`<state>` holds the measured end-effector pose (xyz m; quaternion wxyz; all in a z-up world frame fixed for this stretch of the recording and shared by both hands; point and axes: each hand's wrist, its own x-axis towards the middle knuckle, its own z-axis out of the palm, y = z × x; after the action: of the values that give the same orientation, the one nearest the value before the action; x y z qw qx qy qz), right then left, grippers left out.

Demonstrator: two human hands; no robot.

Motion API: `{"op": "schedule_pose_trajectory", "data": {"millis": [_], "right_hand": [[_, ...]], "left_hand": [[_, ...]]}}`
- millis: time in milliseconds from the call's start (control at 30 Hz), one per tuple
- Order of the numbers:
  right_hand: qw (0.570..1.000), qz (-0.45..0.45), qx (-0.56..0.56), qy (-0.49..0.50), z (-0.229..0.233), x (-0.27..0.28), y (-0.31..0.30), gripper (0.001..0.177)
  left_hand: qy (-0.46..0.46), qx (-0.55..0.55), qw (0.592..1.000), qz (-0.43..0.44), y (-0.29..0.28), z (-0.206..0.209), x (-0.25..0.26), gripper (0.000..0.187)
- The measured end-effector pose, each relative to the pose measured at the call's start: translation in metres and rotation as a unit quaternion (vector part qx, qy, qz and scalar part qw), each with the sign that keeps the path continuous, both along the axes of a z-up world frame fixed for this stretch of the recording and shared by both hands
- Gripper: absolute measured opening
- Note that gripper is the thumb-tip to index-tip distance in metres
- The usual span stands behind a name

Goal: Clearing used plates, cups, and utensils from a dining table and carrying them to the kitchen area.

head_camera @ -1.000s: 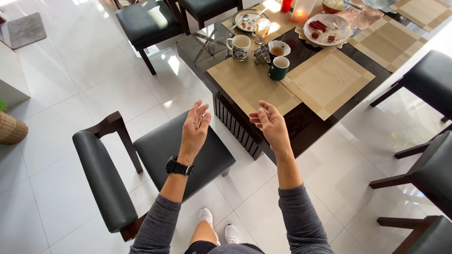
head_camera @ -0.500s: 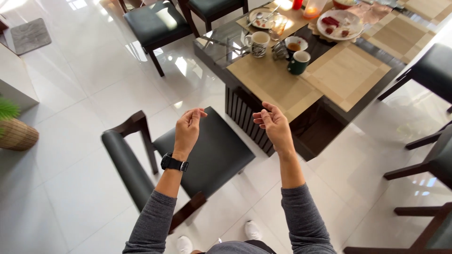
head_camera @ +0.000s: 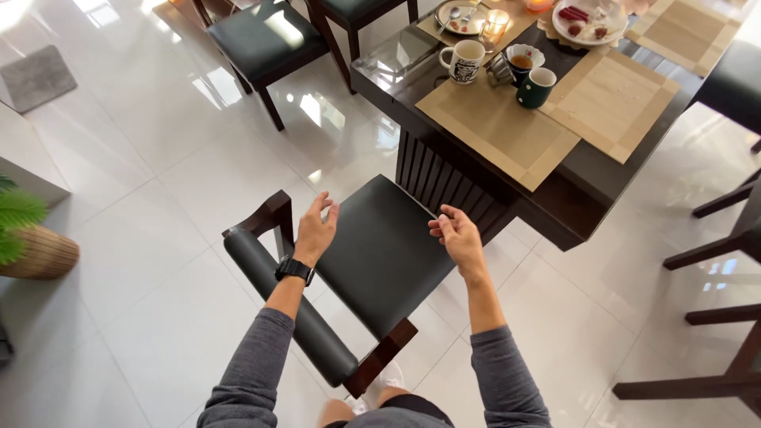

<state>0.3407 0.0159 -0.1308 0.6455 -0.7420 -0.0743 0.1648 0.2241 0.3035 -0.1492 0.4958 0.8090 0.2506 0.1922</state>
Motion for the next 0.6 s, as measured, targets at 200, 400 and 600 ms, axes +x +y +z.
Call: {"op": "schedule_pose_trajectory", "data": {"millis": [200, 400, 600], "right_hand": [[0.997, -0.04, -0.046, 0.037, -0.025, 0.006, 0.025, 0.042], [0.991, -0.123, -0.046, 0.036, -0.05, -0.003, 0.049, 0.042], [0.966, -0.241, -0.067, 0.067, -0.035, -0.059, 0.09, 0.043]], "left_hand": [[0.009, 0.083, 0.996, -0.03, 0.066, -0.084, 0.026, 0.055], [0.099, 0.119, 0.983, -0.095, 0.138, -0.119, 0.063, 0.067], [0.097, 0.13, 0.967, -0.199, 0.2, -0.121, 0.068, 0.069]]}}
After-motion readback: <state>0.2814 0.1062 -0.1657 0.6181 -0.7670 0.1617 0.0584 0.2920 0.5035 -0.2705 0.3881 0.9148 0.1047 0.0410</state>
